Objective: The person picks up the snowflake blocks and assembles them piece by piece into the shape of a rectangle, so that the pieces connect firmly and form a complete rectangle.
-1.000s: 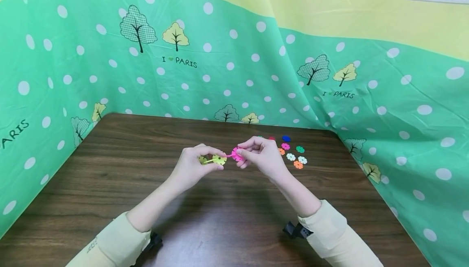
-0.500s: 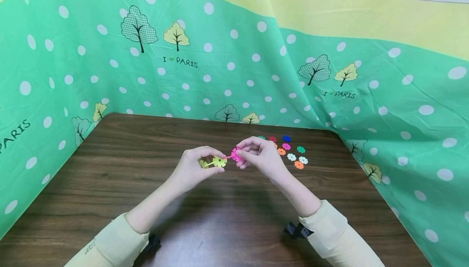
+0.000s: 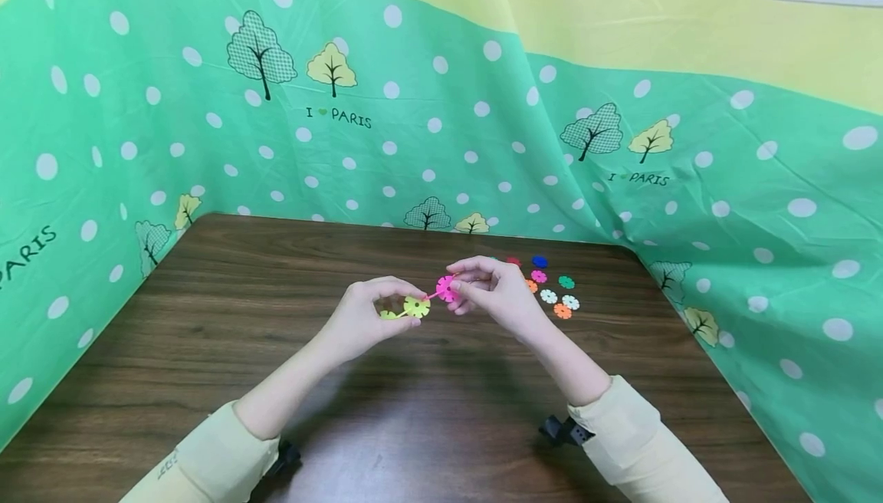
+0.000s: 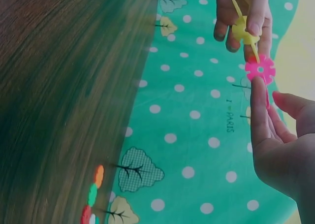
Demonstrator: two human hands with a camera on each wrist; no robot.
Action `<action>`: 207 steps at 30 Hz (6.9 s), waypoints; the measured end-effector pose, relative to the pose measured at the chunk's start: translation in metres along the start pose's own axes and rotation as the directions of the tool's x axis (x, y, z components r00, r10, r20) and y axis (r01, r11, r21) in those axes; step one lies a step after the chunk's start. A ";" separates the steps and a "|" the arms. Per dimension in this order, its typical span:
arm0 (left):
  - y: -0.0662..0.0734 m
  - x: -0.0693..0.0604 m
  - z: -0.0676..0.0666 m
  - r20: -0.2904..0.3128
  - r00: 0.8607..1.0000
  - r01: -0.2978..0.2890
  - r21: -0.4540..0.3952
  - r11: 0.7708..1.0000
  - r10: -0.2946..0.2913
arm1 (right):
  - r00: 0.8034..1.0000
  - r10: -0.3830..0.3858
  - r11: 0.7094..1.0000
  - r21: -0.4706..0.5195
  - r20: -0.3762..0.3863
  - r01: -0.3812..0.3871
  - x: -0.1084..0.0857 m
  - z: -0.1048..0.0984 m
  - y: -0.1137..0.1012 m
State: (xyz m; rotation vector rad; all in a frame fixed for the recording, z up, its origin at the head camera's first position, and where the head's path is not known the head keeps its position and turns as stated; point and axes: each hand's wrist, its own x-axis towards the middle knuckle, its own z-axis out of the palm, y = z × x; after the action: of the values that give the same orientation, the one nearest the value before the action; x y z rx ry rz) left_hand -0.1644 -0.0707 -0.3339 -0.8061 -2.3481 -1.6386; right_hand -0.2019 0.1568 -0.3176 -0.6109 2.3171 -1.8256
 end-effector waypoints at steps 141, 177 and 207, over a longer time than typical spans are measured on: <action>-0.035 0.003 -0.006 -0.084 0.986 0.143 -0.051 0.988 -0.147 | 0.936 -0.301 0.791 -0.597 -0.183 0.138 0.007 -0.082 0.023; -0.029 0.007 0.005 -0.086 0.990 0.103 -0.096 0.990 -0.111 | 0.942 -0.335 0.837 -0.447 0.039 0.316 -0.011 0.002 -0.031; -0.029 0.008 0.006 -0.107 0.992 0.057 -0.048 0.997 -0.062 | 0.914 -0.405 0.801 -0.465 0.041 0.376 -0.009 0.010 -0.025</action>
State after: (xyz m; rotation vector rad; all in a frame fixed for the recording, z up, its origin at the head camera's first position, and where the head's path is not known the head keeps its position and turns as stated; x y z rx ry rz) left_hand -0.1847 -0.0702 -0.3568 -0.6430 -2.2895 -1.7184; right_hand -0.1843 0.1465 -0.2980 -1.1945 2.8677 -1.4111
